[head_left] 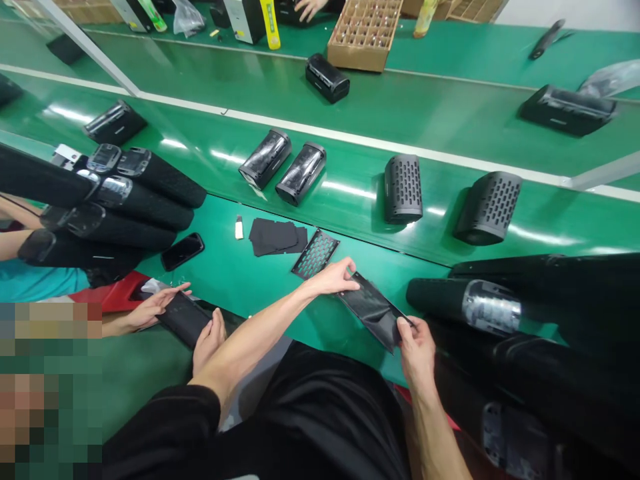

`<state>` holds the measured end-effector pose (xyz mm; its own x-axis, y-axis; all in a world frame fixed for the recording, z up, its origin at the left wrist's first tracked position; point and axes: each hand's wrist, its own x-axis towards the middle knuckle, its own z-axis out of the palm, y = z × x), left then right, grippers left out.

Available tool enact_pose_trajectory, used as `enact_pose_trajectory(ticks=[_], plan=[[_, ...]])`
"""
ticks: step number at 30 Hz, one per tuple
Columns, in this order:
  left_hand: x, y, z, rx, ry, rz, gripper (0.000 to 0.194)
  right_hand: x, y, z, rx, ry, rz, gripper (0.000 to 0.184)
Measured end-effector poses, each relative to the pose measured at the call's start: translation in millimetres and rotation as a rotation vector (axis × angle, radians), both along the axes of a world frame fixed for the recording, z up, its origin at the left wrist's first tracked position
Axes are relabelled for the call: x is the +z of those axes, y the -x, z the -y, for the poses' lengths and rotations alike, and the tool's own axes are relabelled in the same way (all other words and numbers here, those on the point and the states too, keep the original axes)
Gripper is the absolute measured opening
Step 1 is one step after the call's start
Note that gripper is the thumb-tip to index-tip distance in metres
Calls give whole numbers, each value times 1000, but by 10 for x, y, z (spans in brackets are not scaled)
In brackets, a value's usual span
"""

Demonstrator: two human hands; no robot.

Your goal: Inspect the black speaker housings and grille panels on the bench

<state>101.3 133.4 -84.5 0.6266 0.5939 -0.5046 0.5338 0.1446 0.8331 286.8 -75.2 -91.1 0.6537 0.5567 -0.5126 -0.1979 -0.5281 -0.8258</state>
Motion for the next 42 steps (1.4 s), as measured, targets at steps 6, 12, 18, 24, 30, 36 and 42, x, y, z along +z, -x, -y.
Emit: enact_pose_trajectory(ticks=[6,12,18,24,30,36,42], plan=[[121,318,356,205,159,139,42,338,30,43,45,-106,-152,63],[251,511,620,343,274,190,47,437,40,126,61,-52,-129,60],[316,553,786,431,328,255,38,452,44,95,80,-45,-115,57],[345,566,862,473,289,261,34,436,24,49,117,-64,-17,51],[285,563,890,458,247,284,40,418,-14,18,98,-50,-93,54],[246,539,884,473,277,310,35,390,-69,-44,77,-31,-84,55],[250,507,848,478,251,309,41,410,-99,-25,6,-66,-183,59]])
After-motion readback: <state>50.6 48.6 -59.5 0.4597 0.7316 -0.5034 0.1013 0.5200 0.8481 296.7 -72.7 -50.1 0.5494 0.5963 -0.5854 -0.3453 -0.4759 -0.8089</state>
